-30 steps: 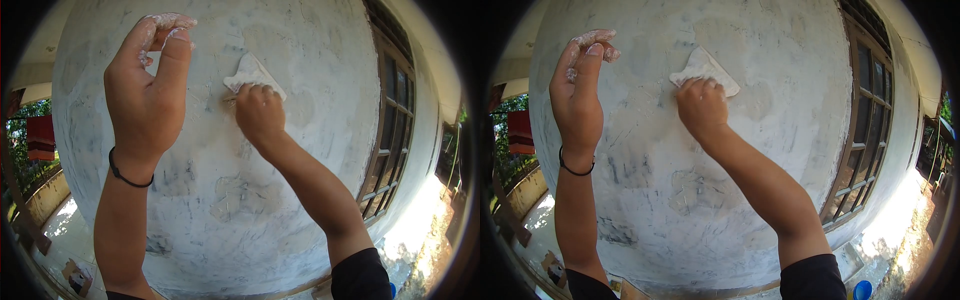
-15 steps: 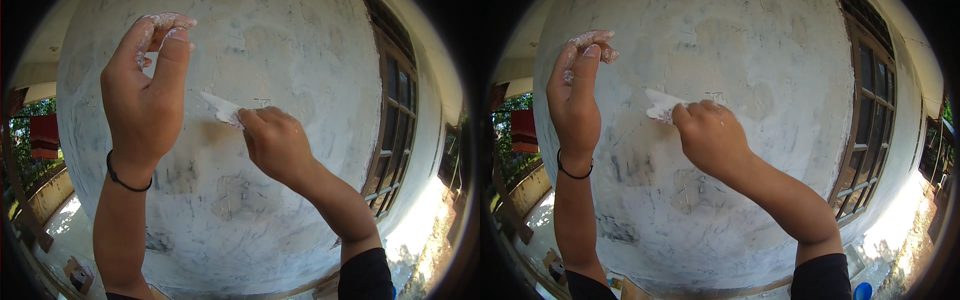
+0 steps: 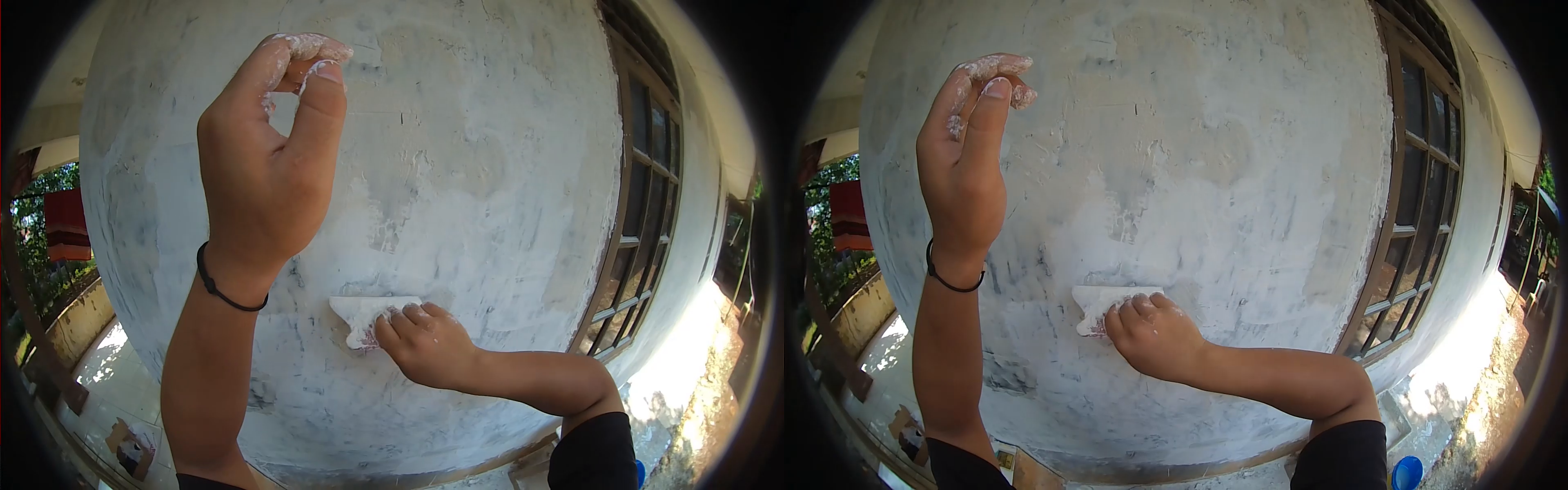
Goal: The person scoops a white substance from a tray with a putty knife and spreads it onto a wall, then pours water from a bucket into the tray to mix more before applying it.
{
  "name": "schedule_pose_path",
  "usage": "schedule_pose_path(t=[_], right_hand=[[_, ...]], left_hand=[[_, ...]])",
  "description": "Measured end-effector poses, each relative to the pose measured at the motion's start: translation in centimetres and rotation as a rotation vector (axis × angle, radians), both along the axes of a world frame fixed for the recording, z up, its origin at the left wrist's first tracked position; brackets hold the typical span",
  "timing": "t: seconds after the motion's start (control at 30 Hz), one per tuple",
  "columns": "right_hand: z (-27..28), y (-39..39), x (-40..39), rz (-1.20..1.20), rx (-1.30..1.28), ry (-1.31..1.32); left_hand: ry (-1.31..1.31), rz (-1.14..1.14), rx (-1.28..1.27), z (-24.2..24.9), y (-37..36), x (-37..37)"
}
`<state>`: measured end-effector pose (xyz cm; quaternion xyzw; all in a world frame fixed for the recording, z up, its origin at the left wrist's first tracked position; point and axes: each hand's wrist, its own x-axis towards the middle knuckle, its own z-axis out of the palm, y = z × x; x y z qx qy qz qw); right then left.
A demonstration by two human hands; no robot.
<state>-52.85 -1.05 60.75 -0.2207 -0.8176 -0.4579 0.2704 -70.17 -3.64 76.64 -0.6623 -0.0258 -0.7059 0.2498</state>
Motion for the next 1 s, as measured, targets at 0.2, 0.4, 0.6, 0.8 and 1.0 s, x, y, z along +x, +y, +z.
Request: schedule_pose_path(t=[0.2,0.4,0.6,0.8,1.0], right_hand=[[15.2,1.6,1.7,-0.248,-0.529,0.375],[24.3,-1.5,3.2,-0.115,-0.124,0.457],[20.6,4.1,1.1,-0.185,0.336,0.302],[2.7,7.2,-1.5,-0.199,0.540,0.115],[-5.7,3.8,-2.0,-0.165,0.355,0.027]], left_hand=[[0.020,-0.009,-0.030,0.5,0.0,0.1],[0.069,0.033,-0.016,1.2,-1.1,-1.1],[0.054,0.084,0.006,1.1,-0.7,-1.8],[0.016,0.139,-0.083,-0.1,-0.5,-1.2],[0.047,0.142,-0.066,-0.7,0.0,-0.7]])
